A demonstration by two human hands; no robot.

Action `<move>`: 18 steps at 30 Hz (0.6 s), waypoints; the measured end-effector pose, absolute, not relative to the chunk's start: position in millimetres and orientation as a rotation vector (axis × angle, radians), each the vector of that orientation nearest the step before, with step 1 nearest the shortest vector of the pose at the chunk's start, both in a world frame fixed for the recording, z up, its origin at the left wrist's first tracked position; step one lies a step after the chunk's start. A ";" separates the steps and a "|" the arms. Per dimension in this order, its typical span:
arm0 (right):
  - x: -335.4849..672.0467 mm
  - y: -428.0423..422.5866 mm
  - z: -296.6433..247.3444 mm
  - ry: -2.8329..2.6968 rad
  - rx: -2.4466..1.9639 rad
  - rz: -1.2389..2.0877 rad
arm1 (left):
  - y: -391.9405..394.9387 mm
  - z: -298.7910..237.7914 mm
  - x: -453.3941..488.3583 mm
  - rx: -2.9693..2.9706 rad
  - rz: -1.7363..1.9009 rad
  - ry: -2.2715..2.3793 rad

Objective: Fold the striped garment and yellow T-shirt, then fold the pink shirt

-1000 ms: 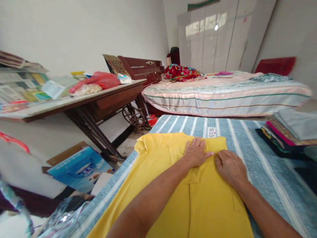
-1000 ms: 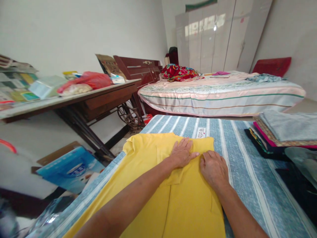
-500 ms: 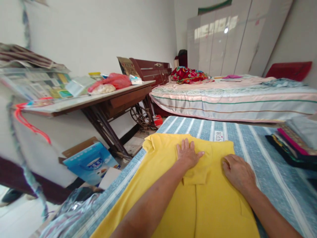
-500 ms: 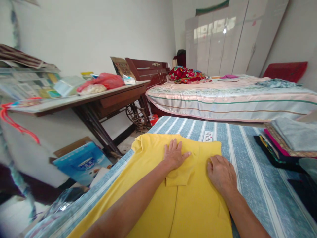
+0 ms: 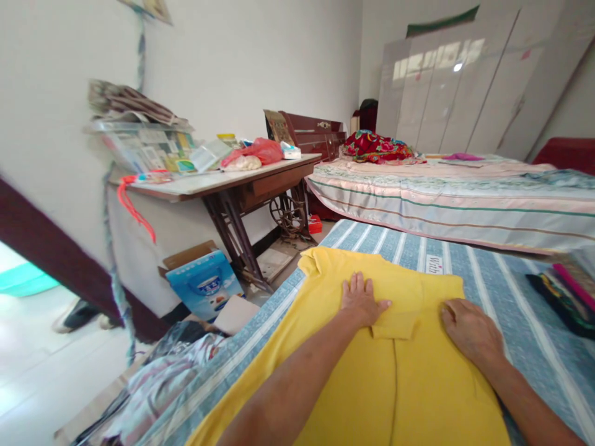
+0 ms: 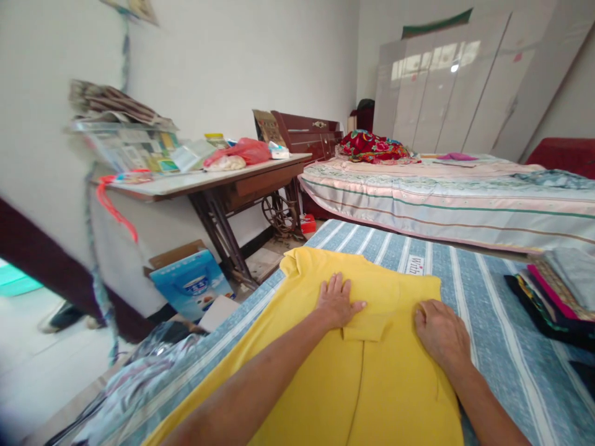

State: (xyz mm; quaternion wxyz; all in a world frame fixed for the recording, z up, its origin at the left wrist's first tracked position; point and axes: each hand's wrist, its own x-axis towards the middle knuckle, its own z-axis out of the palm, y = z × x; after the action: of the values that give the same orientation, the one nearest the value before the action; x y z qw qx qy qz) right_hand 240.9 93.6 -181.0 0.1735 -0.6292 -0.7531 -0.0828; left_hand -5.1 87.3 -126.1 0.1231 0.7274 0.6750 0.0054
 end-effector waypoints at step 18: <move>205.7 79.9 -156.2 -2.257 -1.876 -0.258 | -8.7 -130.5 -22.6 2.385 0.235 1.573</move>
State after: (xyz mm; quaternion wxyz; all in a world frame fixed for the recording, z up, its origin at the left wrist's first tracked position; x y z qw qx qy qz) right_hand 205.7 79.9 -156.2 0.0976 -0.6337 -0.7625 -0.0871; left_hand -22.6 -8.7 -130.5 0.1371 0.8241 0.5436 0.0811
